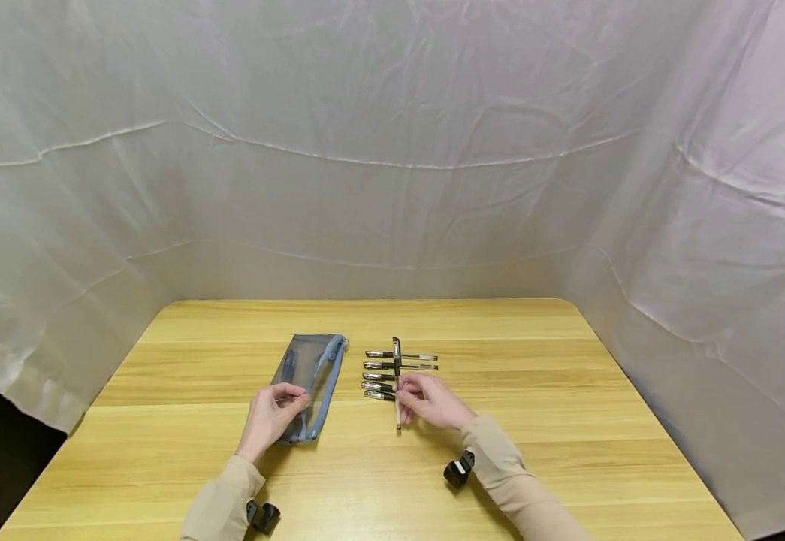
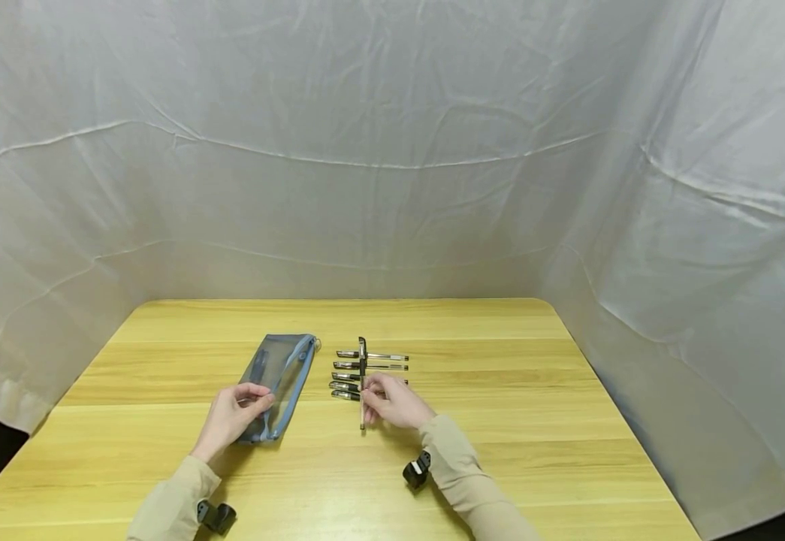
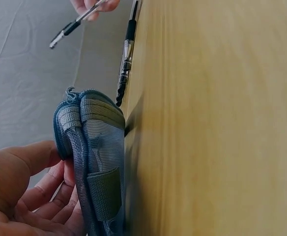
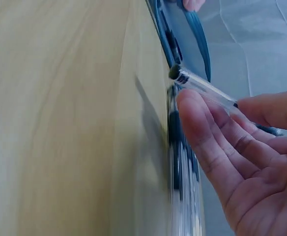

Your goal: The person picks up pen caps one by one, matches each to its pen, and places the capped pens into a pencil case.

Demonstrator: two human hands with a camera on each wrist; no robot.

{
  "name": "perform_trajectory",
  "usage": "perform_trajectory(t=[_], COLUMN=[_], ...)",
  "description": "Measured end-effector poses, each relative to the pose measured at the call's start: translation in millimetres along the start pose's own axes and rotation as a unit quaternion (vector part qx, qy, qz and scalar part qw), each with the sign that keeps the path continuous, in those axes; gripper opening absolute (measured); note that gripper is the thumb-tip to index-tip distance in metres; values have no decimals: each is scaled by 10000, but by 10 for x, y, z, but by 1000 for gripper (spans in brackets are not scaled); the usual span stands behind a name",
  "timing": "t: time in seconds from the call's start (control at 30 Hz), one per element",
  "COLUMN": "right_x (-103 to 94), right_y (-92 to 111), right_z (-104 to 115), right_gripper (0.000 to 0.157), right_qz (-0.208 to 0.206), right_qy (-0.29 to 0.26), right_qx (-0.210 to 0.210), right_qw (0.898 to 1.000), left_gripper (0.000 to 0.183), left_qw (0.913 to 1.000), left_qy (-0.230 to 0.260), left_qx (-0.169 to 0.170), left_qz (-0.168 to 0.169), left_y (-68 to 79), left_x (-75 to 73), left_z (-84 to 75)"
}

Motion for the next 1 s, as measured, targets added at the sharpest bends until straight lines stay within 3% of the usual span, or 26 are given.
perform_trajectory(t=[0.17, 0.37, 0.67, 0.8, 1.0], right_x=[114, 283, 563, 667, 800], right_y=[-92, -187, -423, -544, -683], right_z=[-17, 0, 25, 62, 194], right_gripper=[36, 40, 41, 40, 44], right_qz=[116, 165, 27, -52, 117], right_qy=[-845, -1703, -2190, -2186, -2192], right_qx=[349, 910, 1432, 1515, 1252], right_qw=[9957, 9810, 9652, 9640, 9675], left_gripper=[12, 12, 12, 12, 12], left_qw=[10000, 10000, 9999, 9998, 9998], left_qy=[-5, 4, 117, 199, 182], left_qx=[9, -14, 41, 52, 41], left_qz=[24, 57, 40, 69, 71], left_y=[5, 8, 6, 9, 3], left_x=[0, 8, 16, 30, 39], left_z=[-14, -13, -46, -62, -68])
Point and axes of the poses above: each hand's wrist, its own y-axis away from the middle knuckle, its own x-axis out of the palm, z = x × y, the point moved 7 cm from there along -y, towards the middle knuckle, and after that the axes turned 6 degrees about -z, right-handed, at the moved point
